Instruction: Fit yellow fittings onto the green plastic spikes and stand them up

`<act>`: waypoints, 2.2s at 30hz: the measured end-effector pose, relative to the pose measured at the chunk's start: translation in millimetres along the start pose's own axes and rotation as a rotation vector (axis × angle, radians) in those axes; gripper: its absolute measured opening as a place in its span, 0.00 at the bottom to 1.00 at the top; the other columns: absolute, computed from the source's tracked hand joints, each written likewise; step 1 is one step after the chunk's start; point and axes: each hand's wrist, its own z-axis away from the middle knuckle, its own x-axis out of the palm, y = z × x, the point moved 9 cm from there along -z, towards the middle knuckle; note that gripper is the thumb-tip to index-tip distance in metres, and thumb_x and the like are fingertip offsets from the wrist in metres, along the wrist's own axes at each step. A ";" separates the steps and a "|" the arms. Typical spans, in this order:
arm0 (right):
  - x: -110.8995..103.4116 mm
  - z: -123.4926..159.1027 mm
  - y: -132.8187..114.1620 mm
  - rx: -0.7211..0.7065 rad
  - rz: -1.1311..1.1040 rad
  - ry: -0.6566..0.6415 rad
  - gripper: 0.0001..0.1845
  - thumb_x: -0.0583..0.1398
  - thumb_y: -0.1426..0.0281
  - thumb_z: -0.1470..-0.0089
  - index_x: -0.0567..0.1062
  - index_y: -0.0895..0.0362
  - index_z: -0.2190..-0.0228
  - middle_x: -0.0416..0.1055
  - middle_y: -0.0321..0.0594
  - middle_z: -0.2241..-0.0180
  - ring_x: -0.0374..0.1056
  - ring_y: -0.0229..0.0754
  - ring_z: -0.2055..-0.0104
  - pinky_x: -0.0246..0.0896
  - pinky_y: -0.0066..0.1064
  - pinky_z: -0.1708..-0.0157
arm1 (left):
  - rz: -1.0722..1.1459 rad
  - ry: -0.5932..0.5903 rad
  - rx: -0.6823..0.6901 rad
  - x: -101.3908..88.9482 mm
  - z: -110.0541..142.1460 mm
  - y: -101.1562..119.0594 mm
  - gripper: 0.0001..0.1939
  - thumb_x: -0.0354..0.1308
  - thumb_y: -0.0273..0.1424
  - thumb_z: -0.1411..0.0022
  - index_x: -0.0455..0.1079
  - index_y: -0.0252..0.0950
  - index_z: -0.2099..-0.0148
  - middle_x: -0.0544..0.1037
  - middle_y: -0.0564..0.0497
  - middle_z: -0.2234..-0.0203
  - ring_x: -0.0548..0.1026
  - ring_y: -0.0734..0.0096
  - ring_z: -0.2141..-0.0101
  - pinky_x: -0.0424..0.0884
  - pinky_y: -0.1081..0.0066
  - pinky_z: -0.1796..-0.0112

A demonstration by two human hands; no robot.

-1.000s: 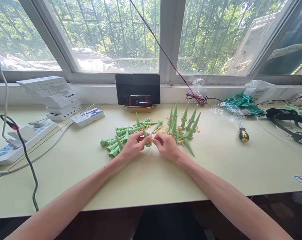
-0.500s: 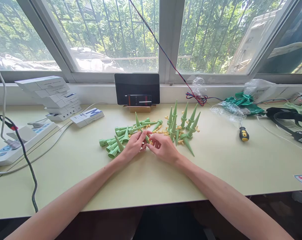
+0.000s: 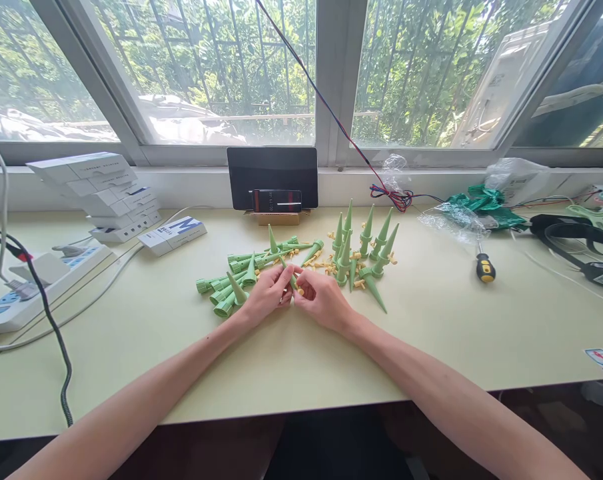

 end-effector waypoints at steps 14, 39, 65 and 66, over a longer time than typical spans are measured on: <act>-1.7 1.6 1.7 0.036 0.051 0.052 0.04 0.56 0.73 0.55 0.62 0.55 0.74 0.62 0.31 0.79 0.57 0.34 0.78 0.57 0.26 0.73 | -0.044 -0.003 0.028 0.3 0.0 0.3 0.20 0.54 0.47 0.36 0.67 0.34 0.65 0.64 0.57 0.86 0.60 0.80 0.85 0.57 0.78 0.84; -7.0 -0.5 17.7 0.150 0.155 0.040 0.05 0.56 0.68 0.43 0.69 0.57 0.69 0.70 0.35 0.76 0.62 0.35 0.77 0.55 0.26 0.74 | -0.172 0.036 0.143 0.4 2.0 15.7 0.16 0.53 0.45 0.35 0.66 0.37 0.66 0.63 0.57 0.83 0.64 0.77 0.84 0.62 0.76 0.83; -10.5 -1.6 26.0 0.198 0.274 -0.015 0.04 0.61 0.72 0.44 0.74 0.57 0.64 0.73 0.39 0.65 0.63 0.36 0.72 0.58 0.29 0.66 | -0.392 0.082 0.232 -4.3 3.8 22.2 0.24 0.42 0.46 0.30 0.66 0.35 0.70 0.71 0.52 0.79 0.68 0.72 0.78 0.67 0.70 0.70; -11.1 -1.4 25.9 0.198 0.270 -0.007 0.05 0.61 0.72 0.44 0.74 0.57 0.63 0.73 0.40 0.65 0.63 0.36 0.72 0.59 0.30 0.66 | -0.383 0.080 0.218 -4.7 3.3 20.2 0.24 0.42 0.47 0.30 0.67 0.35 0.68 0.72 0.51 0.78 0.69 0.72 0.77 0.67 0.70 0.71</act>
